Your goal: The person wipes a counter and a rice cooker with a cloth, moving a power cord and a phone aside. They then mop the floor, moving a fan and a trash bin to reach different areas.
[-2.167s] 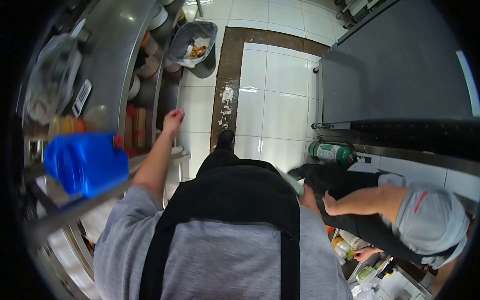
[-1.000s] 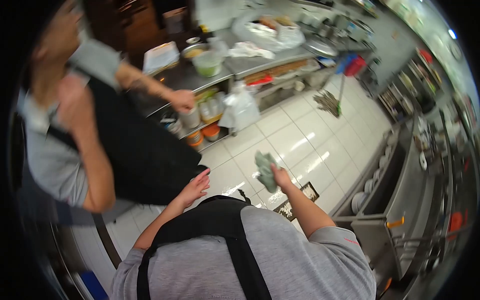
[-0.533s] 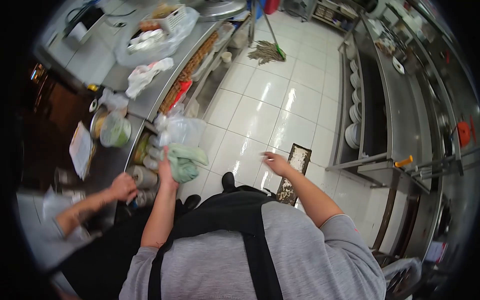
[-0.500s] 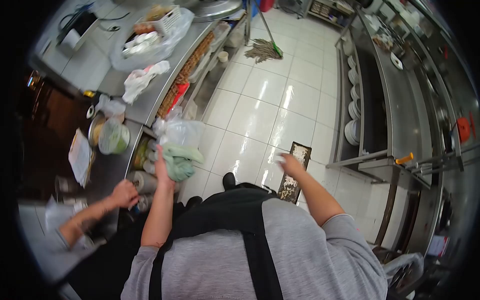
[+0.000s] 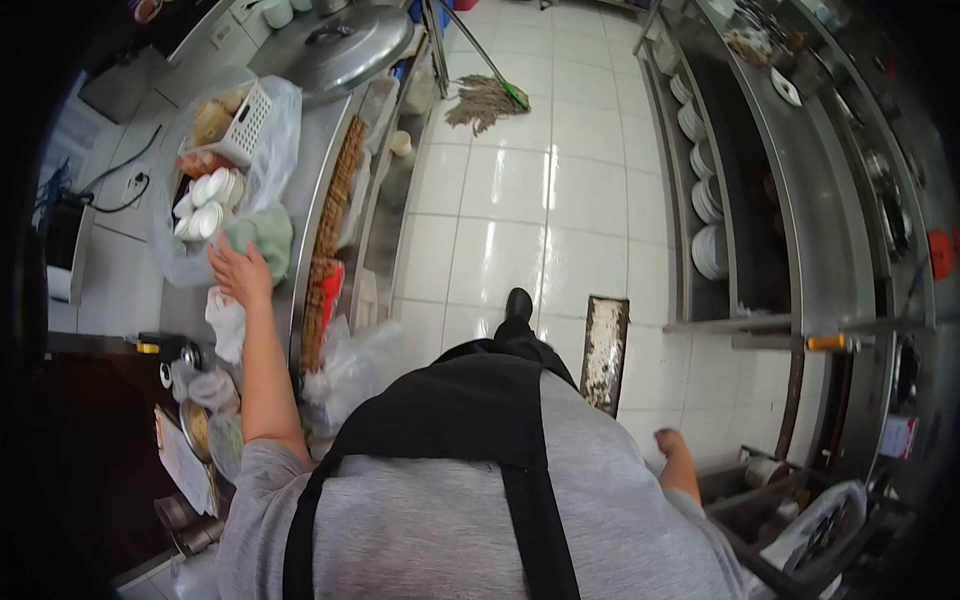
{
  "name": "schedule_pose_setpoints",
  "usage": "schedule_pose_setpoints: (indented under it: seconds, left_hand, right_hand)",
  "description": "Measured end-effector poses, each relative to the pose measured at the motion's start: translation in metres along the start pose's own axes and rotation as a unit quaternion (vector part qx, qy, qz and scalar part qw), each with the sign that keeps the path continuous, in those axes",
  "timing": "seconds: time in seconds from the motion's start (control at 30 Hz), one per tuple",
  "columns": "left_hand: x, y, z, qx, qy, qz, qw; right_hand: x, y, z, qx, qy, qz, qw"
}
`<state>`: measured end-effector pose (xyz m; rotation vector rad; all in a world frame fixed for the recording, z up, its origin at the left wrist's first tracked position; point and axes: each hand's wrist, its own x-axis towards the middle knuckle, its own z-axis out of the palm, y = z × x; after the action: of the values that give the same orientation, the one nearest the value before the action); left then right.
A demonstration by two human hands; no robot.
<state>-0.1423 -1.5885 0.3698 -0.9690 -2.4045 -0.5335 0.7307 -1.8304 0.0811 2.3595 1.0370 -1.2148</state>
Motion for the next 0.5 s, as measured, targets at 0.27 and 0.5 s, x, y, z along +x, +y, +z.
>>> schedule_pose_setpoints:
  seconds: [0.27,0.5]
  left_hand:
    - [0.032,0.037,0.044,0.097,-0.094,-0.046,0.990]
    - [0.169,0.201,0.100,-0.182,0.085,0.078,0.976]
  right_hand:
    - [0.099,-0.168,-0.106,0.004,-0.046,-0.037,0.998]
    - [0.173,-0.485,-0.314,-0.012,0.222,-0.318,0.922]
